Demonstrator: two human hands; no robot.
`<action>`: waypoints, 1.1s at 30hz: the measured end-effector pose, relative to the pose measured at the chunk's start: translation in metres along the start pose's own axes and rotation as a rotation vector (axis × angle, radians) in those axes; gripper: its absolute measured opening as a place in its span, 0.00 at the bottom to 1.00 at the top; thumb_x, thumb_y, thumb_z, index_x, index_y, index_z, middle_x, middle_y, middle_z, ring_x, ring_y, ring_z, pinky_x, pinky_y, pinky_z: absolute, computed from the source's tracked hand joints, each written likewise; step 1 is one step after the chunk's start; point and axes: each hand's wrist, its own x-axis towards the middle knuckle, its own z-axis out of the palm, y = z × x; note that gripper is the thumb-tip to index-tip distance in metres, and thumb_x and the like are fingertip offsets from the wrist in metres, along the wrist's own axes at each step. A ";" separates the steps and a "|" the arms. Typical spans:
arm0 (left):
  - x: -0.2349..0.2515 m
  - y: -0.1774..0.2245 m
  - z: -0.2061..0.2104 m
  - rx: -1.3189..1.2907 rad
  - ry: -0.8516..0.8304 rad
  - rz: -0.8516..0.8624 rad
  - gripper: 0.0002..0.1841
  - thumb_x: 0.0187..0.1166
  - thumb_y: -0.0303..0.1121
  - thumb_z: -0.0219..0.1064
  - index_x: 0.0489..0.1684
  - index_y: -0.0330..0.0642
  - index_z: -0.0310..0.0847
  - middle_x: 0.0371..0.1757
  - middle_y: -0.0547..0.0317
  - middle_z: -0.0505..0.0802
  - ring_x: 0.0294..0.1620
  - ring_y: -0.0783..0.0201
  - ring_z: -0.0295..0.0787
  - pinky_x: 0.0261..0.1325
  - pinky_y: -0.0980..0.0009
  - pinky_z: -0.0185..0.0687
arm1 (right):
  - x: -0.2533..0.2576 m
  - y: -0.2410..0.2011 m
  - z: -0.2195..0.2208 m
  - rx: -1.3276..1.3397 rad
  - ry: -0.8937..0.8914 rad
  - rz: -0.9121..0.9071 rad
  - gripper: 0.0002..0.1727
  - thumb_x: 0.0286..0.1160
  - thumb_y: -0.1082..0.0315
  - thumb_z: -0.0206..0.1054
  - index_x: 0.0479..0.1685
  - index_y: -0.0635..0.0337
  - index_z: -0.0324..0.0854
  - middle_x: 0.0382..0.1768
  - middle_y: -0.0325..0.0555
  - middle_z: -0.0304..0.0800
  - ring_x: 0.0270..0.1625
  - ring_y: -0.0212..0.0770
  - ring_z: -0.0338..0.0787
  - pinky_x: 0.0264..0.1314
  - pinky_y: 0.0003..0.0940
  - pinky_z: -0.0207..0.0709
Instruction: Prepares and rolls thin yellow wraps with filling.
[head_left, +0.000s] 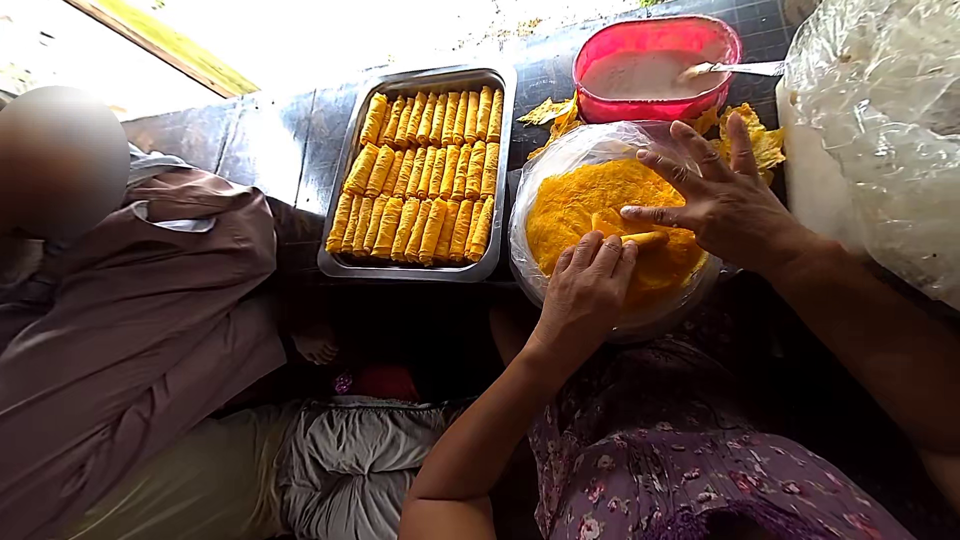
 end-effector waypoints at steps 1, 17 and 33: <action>0.000 -0.001 0.001 -0.004 0.002 0.001 0.18 0.74 0.18 0.65 0.60 0.39 0.90 0.59 0.48 0.94 0.69 0.46 0.86 0.69 0.54 0.80 | 0.004 -0.001 -0.002 -0.021 0.003 0.016 0.40 0.69 0.92 0.58 0.69 0.33 0.88 0.87 0.60 0.68 0.93 0.75 0.49 0.83 0.88 0.27; 0.001 -0.005 0.005 -0.023 -0.008 0.014 0.18 0.75 0.20 0.65 0.62 0.40 0.90 0.62 0.45 0.93 0.68 0.42 0.87 0.65 0.50 0.81 | 0.030 -0.018 -0.016 -0.002 -0.057 0.000 0.27 0.70 0.88 0.61 0.51 0.45 0.96 0.85 0.57 0.72 0.93 0.70 0.54 0.86 0.84 0.31; 0.008 -0.001 -0.008 -0.073 -0.006 -0.045 0.17 0.73 0.18 0.66 0.54 0.42 0.94 0.55 0.47 0.94 0.55 0.45 0.89 0.52 0.55 0.83 | -0.021 -0.063 0.006 0.031 0.295 0.207 0.11 0.73 0.73 0.62 0.40 0.64 0.92 0.47 0.57 0.95 0.53 0.60 0.90 0.55 0.56 0.73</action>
